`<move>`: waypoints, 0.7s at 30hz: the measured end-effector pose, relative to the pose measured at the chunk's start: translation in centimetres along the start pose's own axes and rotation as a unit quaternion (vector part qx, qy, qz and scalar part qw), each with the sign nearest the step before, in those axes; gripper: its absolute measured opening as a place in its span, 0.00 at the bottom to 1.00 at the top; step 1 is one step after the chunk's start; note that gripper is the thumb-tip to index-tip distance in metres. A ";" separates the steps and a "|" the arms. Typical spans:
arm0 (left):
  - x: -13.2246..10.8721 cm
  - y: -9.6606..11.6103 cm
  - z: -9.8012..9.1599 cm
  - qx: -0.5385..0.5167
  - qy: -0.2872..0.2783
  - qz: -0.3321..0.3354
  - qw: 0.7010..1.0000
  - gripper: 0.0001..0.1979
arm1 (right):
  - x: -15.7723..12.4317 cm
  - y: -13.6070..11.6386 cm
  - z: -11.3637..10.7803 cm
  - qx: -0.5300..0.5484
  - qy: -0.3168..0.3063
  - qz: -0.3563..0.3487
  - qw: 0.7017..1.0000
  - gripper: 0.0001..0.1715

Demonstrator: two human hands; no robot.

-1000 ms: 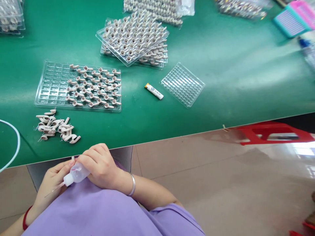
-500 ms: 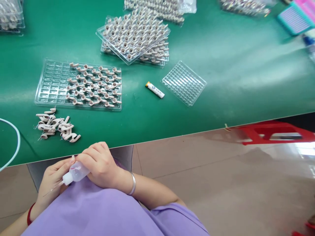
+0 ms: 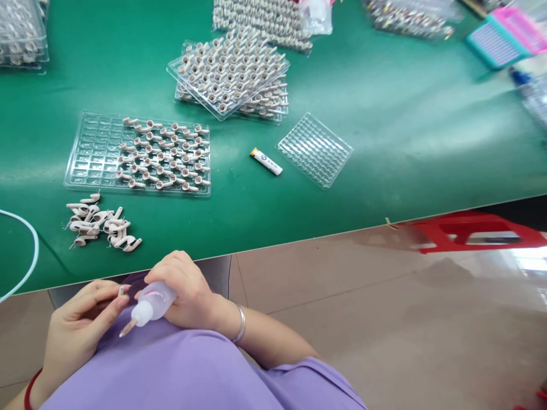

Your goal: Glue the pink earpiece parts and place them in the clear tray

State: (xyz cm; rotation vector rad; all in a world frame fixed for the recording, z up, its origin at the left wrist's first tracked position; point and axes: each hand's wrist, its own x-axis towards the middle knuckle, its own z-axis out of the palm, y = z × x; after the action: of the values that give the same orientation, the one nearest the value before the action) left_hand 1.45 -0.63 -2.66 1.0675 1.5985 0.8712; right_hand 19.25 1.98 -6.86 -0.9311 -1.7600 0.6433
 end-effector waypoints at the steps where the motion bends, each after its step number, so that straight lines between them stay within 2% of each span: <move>1: -0.1 0.0 0.0 0.008 0.006 0.020 1.000 0.05 | 0.1 -0.1 -0.1 0.002 -0.002 0.011 1.000 0.10; 4: 0.0 -0.3 -0.4 0.035 0.001 0.078 0.996 0.03 | 0.2 -0.3 -0.5 0.009 -0.011 0.036 0.999 0.08; 8: 0.3 -1.1 -1.0 0.063 -0.025 0.145 0.987 0.06 | 0.4 -0.4 -0.7 0.012 -0.007 0.041 0.999 0.08; 15: 0.2 -0.7 -1.2 0.121 -0.001 0.216 0.969 0.09 | 0.4 -0.5 -1.0 0.025 0.001 0.069 0.997 0.08; 18: 0.9 0.0 -1.3 0.171 0.019 0.276 0.946 0.09 | 0.6 -0.2 -1.6 0.026 0.023 0.083 0.996 0.09; 21: 3.5 1.6 -1.9 0.243 0.037 0.365 0.898 0.09 | 1.2 0.4 -2.6 0.022 0.056 0.105 0.993 0.10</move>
State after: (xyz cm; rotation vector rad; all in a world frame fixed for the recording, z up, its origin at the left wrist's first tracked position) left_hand -0.44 3.08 -1.93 2.0983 1.5158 1.0129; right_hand 21.58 3.18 -5.66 -1.1109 -1.5550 0.7469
